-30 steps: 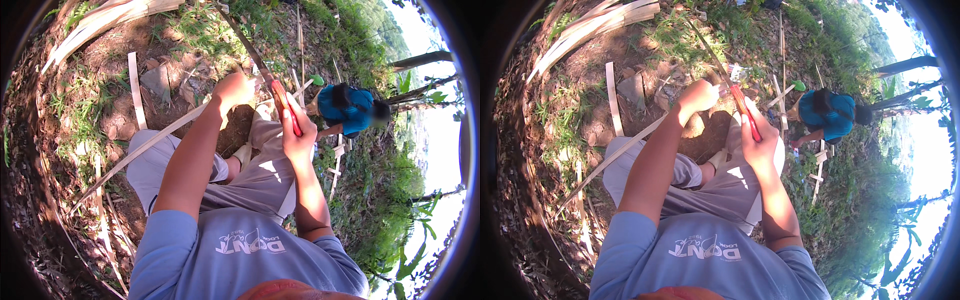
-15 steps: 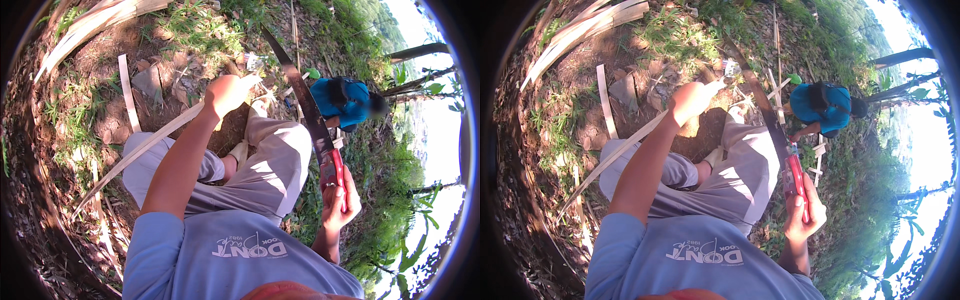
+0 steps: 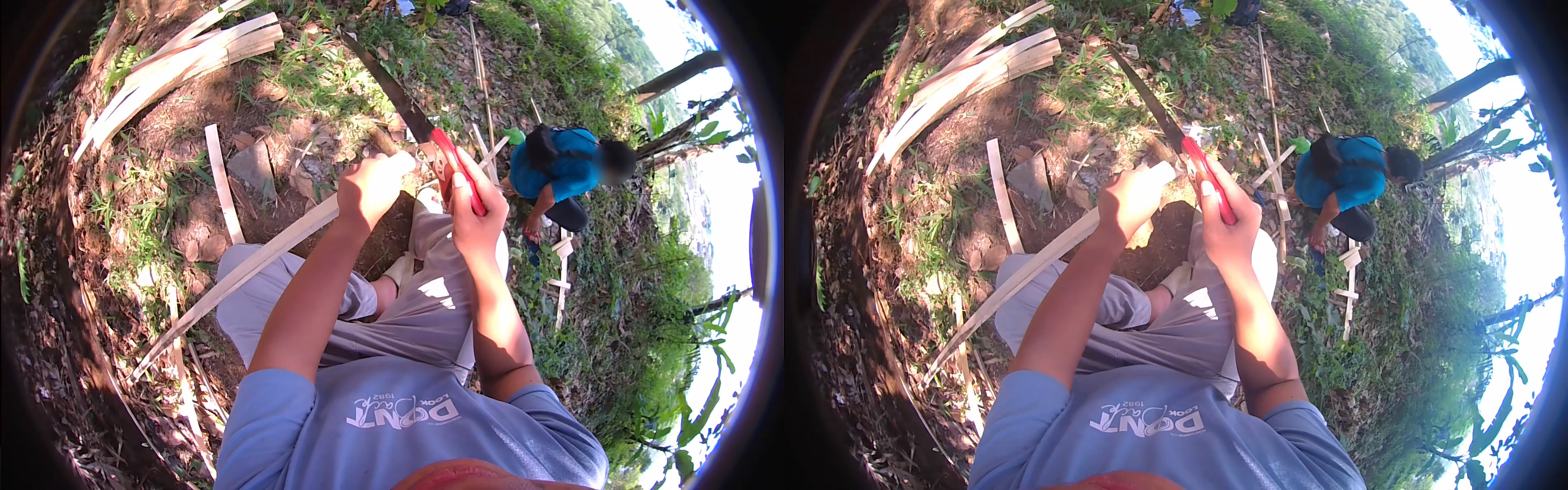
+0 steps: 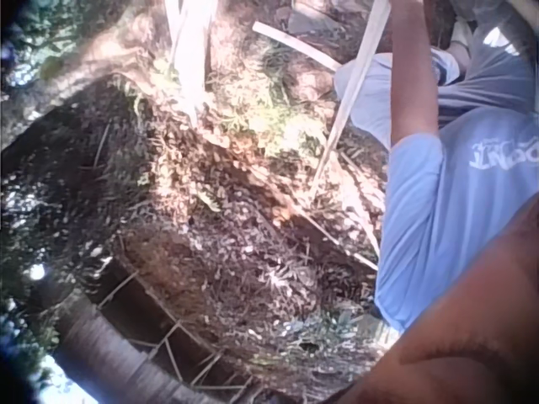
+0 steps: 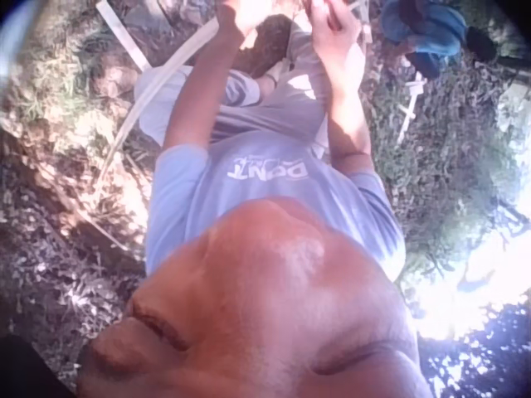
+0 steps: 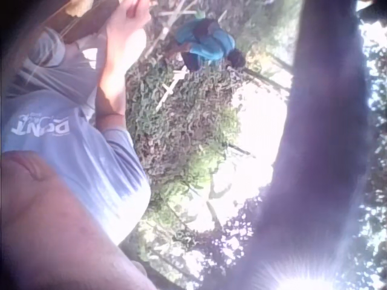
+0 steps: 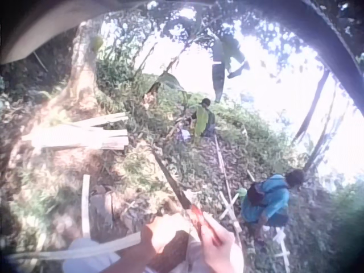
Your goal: The person sits on the ground and uses a red-handled knife to shave thin strips from a piece of light-colored wood. They hold the wood against their leg and repeatedly scrape the blade along its length to create fine shavings. The person occasionally pauses to inspect the wood or adjust their grip.
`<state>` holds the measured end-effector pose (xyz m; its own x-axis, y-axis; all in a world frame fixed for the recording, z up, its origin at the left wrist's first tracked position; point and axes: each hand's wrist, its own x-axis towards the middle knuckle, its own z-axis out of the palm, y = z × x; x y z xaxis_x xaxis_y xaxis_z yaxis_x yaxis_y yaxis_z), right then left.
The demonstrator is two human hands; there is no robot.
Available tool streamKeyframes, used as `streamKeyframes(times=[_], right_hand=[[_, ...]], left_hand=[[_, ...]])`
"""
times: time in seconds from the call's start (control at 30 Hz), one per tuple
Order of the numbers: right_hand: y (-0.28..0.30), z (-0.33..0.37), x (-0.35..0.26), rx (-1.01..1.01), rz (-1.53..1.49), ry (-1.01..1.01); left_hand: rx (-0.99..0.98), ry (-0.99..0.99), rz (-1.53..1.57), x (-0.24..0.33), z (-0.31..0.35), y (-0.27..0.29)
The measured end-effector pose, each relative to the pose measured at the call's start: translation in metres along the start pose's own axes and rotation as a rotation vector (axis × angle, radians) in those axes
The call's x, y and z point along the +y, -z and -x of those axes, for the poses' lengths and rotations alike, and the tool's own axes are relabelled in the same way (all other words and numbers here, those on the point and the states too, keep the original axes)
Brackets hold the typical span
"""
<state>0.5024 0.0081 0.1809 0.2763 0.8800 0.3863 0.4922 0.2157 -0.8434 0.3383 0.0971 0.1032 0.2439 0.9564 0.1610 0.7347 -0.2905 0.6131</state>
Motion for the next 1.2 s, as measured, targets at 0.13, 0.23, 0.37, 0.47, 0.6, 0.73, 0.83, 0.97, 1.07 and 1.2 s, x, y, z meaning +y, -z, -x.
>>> streamKeyframes(times=[0.13,0.23,0.37,0.47,0.6,0.73,0.83,0.97,1.07,1.2], right_hand=[[-0.017,-0.008,0.005,-0.02,-0.016,0.054],[-0.023,-0.009,0.01,-0.018,0.011,0.097],[-0.027,-0.007,0.014,-0.036,0.043,0.053],[-0.029,-0.007,0.017,-0.045,0.022,0.025],[-0.025,-0.008,0.017,-0.089,0.07,0.068],[-0.008,0.008,0.004,-0.117,0.129,0.115],[0.032,0.036,-0.028,-0.192,0.231,0.143],[0.114,0.092,-0.08,-0.28,0.437,-0.071],[0.15,0.112,-0.121,-0.25,0.508,0.018],[0.146,0.102,-0.127,-0.279,0.489,-0.079]], left_hand=[[0.034,0.04,-0.099,0.0,-0.004,-0.01],[0.045,0.006,-0.196,-0.004,-0.004,-0.014],[0.088,-0.018,-0.22,-0.004,-0.004,-0.013],[0.109,-0.067,-0.221,-0.002,-0.002,-0.009],[0.106,-0.048,-0.147,-0.01,-0.007,-0.016],[0.045,0.074,-0.056,-0.01,-0.015,-0.018],[-0.003,0.039,0.033,-0.023,-0.022,-0.008],[-0.117,0.125,-0.001,-0.024,-0.032,0.0],[-0.074,0.106,-0.014,-0.028,-0.033,-0.013],[0.004,0.047,-0.038,-0.023,-0.017,-0.012]])
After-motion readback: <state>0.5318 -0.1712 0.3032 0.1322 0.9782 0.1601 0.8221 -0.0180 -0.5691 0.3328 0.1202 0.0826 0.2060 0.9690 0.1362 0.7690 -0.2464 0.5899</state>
